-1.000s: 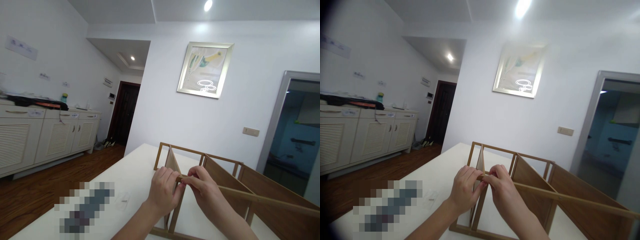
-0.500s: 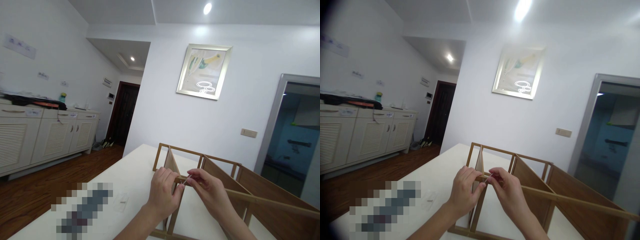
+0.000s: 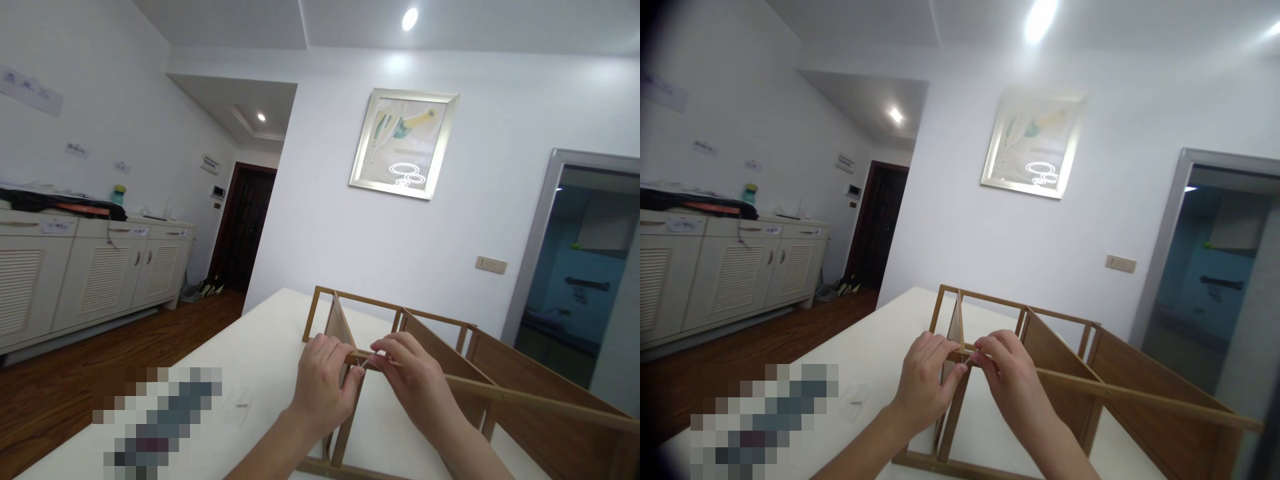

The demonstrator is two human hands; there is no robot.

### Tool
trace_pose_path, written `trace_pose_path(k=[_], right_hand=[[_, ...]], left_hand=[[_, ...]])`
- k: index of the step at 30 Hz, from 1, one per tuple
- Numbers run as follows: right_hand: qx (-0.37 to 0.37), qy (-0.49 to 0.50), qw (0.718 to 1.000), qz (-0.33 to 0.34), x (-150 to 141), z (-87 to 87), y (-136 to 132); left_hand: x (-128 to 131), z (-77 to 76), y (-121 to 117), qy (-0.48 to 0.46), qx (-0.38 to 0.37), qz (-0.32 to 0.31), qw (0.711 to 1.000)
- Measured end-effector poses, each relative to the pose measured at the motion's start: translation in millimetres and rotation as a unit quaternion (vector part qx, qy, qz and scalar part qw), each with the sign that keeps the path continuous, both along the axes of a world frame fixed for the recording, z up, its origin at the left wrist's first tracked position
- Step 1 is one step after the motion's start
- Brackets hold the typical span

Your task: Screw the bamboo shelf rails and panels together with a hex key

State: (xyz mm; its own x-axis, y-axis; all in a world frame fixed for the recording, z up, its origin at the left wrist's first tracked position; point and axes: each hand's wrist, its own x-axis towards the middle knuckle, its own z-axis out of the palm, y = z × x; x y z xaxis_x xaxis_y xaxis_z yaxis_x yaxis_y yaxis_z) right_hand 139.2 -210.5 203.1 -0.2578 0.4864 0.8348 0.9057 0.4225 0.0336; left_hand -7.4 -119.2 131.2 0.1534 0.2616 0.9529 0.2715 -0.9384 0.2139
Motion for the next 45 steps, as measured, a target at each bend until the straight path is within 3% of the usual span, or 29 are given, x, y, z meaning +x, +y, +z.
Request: trace_pose_path(k=[8, 14, 26, 36, 45], right_hand=[[0.115, -0.187, 0.974, -0.055, 12.5, -12.6, -0.1], [0.146, -0.249, 0.955, -0.066, 12.5, -18.0, -2.1], [0.117, -0.225, 0.965, -0.069, 10.1, -19.7, -3.9], [-0.020, -0.076, 0.995, 0.059, 3.8, -10.6, 2.4], [-0.032, -0.111, 0.992, 0.060, 2.4, -4.8, 2.3]], left_hand=[[0.8, -2.4, 2.3, 0.008, 0.017, 0.014, 1.000], [1.6, -2.9, 3.8, 0.008, 0.033, 0.023, 0.999], [3.0, -6.0, 6.0, 0.009, 0.048, 0.037, 0.998], [0.2, -7.4, 8.1, 0.027, 0.053, 0.020, 0.998], [0.9, -8.9, 12.3, 0.019, 0.084, 0.035, 0.996]])
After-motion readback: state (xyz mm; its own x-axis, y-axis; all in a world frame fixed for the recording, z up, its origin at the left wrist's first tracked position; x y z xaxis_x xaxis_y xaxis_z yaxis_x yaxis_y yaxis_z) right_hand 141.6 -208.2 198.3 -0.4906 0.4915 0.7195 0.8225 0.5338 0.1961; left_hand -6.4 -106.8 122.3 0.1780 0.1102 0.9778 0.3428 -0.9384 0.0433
